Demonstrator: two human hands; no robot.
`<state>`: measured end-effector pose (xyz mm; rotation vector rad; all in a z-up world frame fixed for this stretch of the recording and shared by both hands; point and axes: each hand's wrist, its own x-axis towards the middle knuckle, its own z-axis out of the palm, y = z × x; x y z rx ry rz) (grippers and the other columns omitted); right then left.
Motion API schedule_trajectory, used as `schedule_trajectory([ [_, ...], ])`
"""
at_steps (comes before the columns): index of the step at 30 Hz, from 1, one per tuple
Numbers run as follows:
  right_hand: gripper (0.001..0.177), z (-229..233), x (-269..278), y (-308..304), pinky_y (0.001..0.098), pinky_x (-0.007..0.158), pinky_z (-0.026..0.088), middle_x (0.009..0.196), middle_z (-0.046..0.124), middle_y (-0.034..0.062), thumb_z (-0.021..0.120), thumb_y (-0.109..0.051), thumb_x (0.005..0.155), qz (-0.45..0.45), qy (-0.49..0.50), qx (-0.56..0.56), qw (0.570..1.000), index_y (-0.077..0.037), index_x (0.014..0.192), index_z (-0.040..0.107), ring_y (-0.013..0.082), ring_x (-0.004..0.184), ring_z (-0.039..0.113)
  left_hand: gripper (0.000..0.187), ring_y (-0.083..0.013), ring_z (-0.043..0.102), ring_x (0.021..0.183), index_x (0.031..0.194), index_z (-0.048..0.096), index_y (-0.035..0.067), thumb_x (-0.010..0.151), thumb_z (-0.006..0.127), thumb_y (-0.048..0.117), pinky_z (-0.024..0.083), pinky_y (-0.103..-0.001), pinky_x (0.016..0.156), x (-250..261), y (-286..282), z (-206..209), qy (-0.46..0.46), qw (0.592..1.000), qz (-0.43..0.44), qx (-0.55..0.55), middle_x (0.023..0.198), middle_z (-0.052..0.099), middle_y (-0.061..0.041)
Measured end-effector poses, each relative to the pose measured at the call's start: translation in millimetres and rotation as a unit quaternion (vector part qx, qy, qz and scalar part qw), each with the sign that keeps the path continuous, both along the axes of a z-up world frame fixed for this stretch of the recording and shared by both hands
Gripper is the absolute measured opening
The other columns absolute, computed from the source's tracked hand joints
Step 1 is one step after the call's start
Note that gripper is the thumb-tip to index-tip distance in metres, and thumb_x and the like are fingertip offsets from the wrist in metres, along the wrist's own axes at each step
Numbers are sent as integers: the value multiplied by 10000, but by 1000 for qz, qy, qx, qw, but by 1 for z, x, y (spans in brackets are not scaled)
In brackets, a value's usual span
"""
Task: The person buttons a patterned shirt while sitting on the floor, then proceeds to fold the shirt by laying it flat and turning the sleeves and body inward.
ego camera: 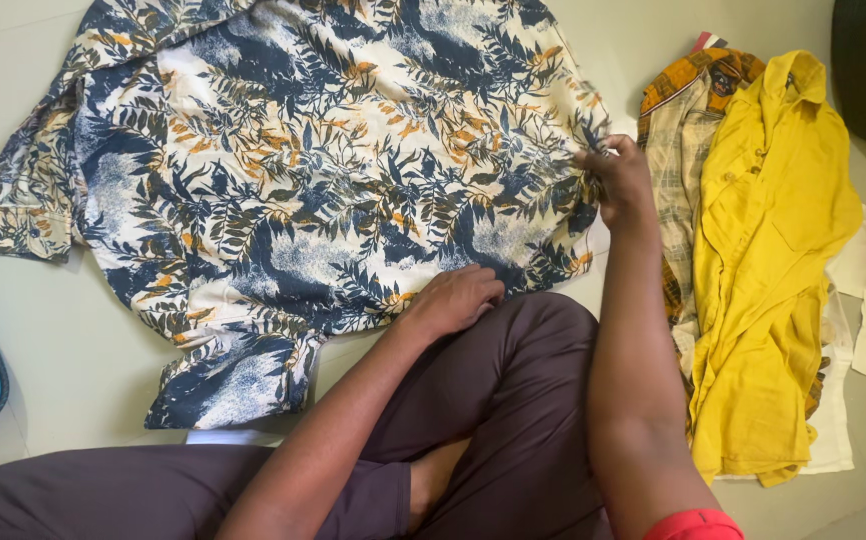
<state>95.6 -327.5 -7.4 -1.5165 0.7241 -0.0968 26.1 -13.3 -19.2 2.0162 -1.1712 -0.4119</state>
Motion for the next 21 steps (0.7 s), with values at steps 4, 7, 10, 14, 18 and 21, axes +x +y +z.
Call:
schedule_trajectory([
  [4, 524, 4, -1, 11, 278, 765, 518, 1189, 636, 129, 623, 80, 846, -19, -10, 110, 994, -175, 1300, 562, 183, 940, 625, 121, -246, 627, 950, 896, 658, 129, 840, 764, 143, 531, -405, 817, 1, -3, 0, -2, 1000, -4, 5, 919, 616, -24],
  [7, 566, -7, 0, 1, 294, 881, 523, 1287, 599, 115, 570, 135, 870, 27, -62, 69, 995, -157, 1352, 623, 186, 1022, 590, 121, -246, 626, 952, 901, 658, 130, 840, 761, 142, 530, -405, 816, 0, -1, -1, 2, 1000, -2, -1, 919, 615, -23],
  [10, 544, -30, 4, -8, 308, 916, 522, 1299, 623, 84, 569, 138, 859, 13, -49, -13, 999, -122, 1325, 676, 190, 1039, 608, 119, -249, 624, 953, 905, 657, 130, 844, 758, 142, 528, -407, 815, 2, 0, -4, 0, 1000, 1, -4, 918, 610, -30],
  [14, 474, -41, 2, -24, 370, 1112, 490, 1354, 633, 128, 563, 102, 884, -43, -55, -430, 900, -82, 1311, 658, 240, 1242, 616, 116, -256, 613, 944, 894, 655, 129, 839, 756, 140, 522, -418, 822, 0, -1, -6, -9, 1000, -3, -4, 911, 598, -36],
  [18, 395, -41, 14, 12, 423, 1213, 445, 1413, 616, 117, 657, -28, 979, 27, -82, -528, 845, -140, 1357, 653, 288, 1377, 553, 130, -288, 633, 954, 936, 671, 118, 827, 742, 128, 530, -426, 820, 1, 0, -5, -8, 1000, -1, -15, 929, 626, -58],
  [21, 586, -36, 30, 51, 524, 1240, 261, 1629, 374, 172, 630, -331, 1030, 269, -47, -535, 800, -161, 1556, 438, 374, 1496, 340, 115, -319, 676, 964, 1013, 702, 122, 919, 734, 181, 532, -439, 818, 22, 14, -2, 112, 993, 22, -11, 995, 693, -74],
])
